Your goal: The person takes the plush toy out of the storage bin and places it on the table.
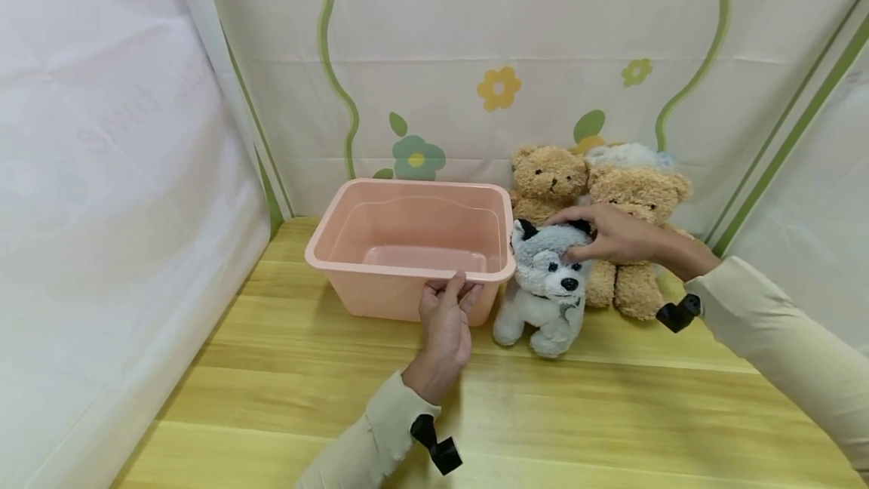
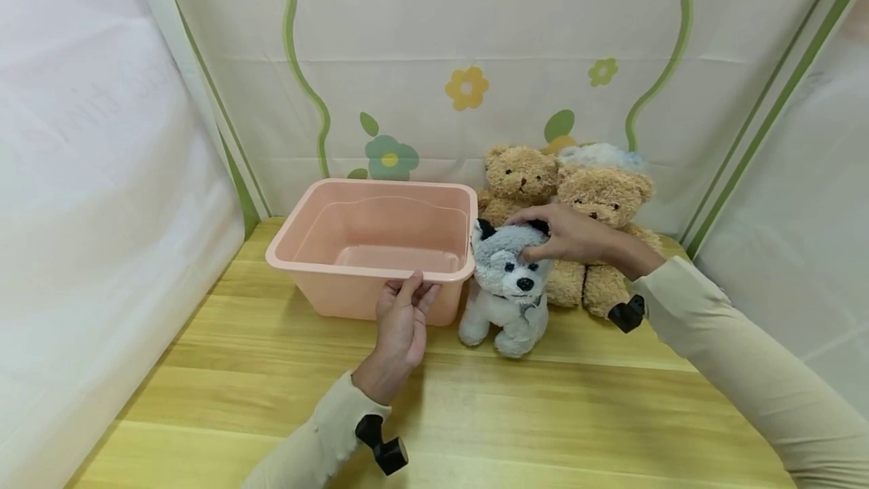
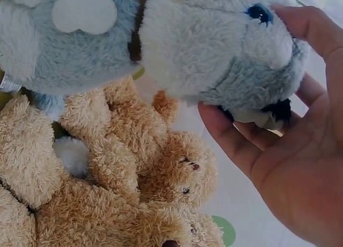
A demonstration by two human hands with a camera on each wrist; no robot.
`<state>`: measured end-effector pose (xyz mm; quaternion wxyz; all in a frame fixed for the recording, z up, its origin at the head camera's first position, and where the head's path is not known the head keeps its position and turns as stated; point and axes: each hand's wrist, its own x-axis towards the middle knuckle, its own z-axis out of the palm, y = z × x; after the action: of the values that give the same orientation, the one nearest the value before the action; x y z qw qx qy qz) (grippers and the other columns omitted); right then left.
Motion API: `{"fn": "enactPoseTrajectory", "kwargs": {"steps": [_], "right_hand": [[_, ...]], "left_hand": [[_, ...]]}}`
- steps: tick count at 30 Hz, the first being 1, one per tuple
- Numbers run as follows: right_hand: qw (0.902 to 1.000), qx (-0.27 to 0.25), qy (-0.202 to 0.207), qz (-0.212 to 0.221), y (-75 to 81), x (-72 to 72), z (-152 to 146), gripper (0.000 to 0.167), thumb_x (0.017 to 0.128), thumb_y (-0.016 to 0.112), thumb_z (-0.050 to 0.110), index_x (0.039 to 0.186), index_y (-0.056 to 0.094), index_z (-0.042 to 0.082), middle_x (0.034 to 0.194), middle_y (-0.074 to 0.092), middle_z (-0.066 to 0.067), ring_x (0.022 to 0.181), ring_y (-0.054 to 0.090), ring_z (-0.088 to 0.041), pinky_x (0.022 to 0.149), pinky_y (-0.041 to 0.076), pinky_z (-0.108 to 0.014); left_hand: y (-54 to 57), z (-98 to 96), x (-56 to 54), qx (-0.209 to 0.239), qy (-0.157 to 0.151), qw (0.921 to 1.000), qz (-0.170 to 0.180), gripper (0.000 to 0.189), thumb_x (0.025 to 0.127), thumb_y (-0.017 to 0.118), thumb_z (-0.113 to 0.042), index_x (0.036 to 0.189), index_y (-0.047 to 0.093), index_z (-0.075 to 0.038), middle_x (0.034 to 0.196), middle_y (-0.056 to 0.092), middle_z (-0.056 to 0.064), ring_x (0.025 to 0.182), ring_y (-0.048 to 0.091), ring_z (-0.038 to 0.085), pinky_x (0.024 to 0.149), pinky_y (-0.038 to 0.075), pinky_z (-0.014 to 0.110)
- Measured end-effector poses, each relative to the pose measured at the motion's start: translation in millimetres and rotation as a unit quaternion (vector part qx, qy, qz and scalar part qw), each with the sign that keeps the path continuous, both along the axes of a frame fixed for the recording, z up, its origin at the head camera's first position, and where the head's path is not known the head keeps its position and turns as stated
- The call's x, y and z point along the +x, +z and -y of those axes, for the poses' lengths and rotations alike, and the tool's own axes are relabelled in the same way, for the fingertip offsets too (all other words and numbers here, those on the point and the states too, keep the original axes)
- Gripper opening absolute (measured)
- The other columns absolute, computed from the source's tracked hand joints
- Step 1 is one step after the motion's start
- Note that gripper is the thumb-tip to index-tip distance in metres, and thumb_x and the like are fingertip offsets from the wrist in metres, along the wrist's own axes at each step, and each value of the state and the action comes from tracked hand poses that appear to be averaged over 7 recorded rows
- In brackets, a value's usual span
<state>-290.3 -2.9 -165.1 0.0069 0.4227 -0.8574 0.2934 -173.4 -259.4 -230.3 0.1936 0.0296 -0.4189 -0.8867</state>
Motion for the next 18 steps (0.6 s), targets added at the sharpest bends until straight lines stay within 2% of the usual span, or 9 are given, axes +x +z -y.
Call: {"fn": "enactPoseTrajectory", "kwargs": {"steps": [1,3,4,5,6,8,11,12,18], "right_hand": [[1.0000,0.000,0.001,-0.001,0.0,0.4,-1,0.056,0.086,0.076,0.034,0.137,0.056,0.021,0.131,0.060,-0.012,0.086,0.061,-0.014,0.082,0.055,-0.041],[1.0000,-0.001,0.006,-0.002,-0.2,1.2,-2,0.056,0.087,0.076,0.034,0.138,0.056,0.021,0.137,0.058,-0.013,0.087,0.061,-0.019,0.083,0.054,-0.044],[1.0000,-0.002,0.008,-0.001,-0.4,1.5,-3,0.057,0.087,0.076,0.034,0.138,0.055,0.021,0.137,0.058,-0.013,0.080,0.060,-0.018,0.081,0.054,-0.044],[0.9999,-0.003,0.009,-0.005,-0.4,2.4,-3,0.057,0.086,0.076,0.034,0.138,0.055,0.021,0.137,0.058,-0.013,0.081,0.058,-0.014,0.081,0.054,-0.043],[1.0000,-0.004,0.009,-0.001,-0.5,3.0,-4,0.058,0.086,0.076,0.034,0.139,0.055,0.020,0.135,0.059,-0.012,0.071,0.055,-0.012,0.076,0.055,-0.041],[0.9999,-0.007,0.008,0.008,-0.5,4.8,-5,0.059,0.086,0.077,0.034,0.139,0.054,0.020,0.134,0.059,-0.012,0.054,0.041,-0.007,0.067,0.051,-0.036],[0.9997,-0.010,0.001,0.020,-0.9,7.8,-5,0.061,0.084,0.078,0.036,0.138,0.054,0.022,0.131,0.060,-0.009,0.051,0.039,-0.002,0.065,0.052,-0.031],[0.9996,-0.010,-0.001,0.028,-1.0,8.5,-5,0.061,0.084,0.078,0.037,0.139,0.054,0.023,0.126,0.061,-0.009,0.045,0.035,-0.004,0.060,0.050,-0.030],[0.9996,-0.015,0.007,0.025,-2.6,11.6,-5,0.061,0.085,0.078,0.035,0.139,0.053,0.022,0.119,0.061,-0.008,0.045,0.034,-0.003,0.050,0.047,-0.028]], "left_hand": [[-0.4,0.0,0.7,-0.004,0.000,1.0000,-0.002,0.016,0.096,0.057,-0.001,0.105,0.044,-0.004,0.096,0.059,0.006,0.083,0.064,0.012,0.085,0.062,0.025],[-1.3,-0.1,2.4,-0.014,0.000,0.9999,-0.006,0.019,0.096,0.057,-0.001,0.108,0.043,-0.003,0.099,0.058,0.007,0.086,0.065,0.014,0.087,0.061,0.026],[-1.5,-0.3,3.7,-0.019,0.000,0.9998,-0.008,0.020,0.096,0.057,0.000,0.109,0.042,-0.003,0.101,0.057,0.007,0.088,0.065,0.015,0.088,0.061,0.027],[-1.6,-0.5,5.2,-0.024,0.000,0.9997,-0.010,0.021,0.096,0.057,0.000,0.110,0.041,-0.002,0.102,0.056,0.008,0.090,0.065,0.016,0.089,0.061,0.028],[-1.6,-0.8,6.6,-0.028,0.001,0.9996,-0.011,0.022,0.096,0.057,0.000,0.110,0.041,-0.002,0.103,0.055,0.008,0.091,0.064,0.016,0.090,0.061,0.028],[-1.2,-1.7,9.1,-0.033,0.003,0.9994,-0.013,0.025,0.095,0.057,0.001,0.112,0.040,-0.002,0.104,0.053,0.009,0.094,0.064,0.017,0.092,0.060,0.030],[0.1,-2.8,12.1,-0.036,0.006,0.9992,-0.016,0.028,0.094,0.057,0.002,0.115,0.039,-0.001,0.106,0.052,0.010,0.095,0.063,0.017,0.094,0.059,0.031],[0.2,-3.0,12.7,-0.037,0.007,0.9992,-0.017,0.029,0.094,0.057,0.002,0.116,0.039,-0.001,0.107,0.052,0.010,0.095,0.063,0.017,0.094,0.059,0.031],[0.9,-3.4,16.1,-0.042,0.008,0.9989,-0.020,0.030,0.094,0.057,0.003,0.117,0.038,-0.001,0.108,0.052,0.010,0.095,0.061,0.014,0.095,0.059,0.030]]}}
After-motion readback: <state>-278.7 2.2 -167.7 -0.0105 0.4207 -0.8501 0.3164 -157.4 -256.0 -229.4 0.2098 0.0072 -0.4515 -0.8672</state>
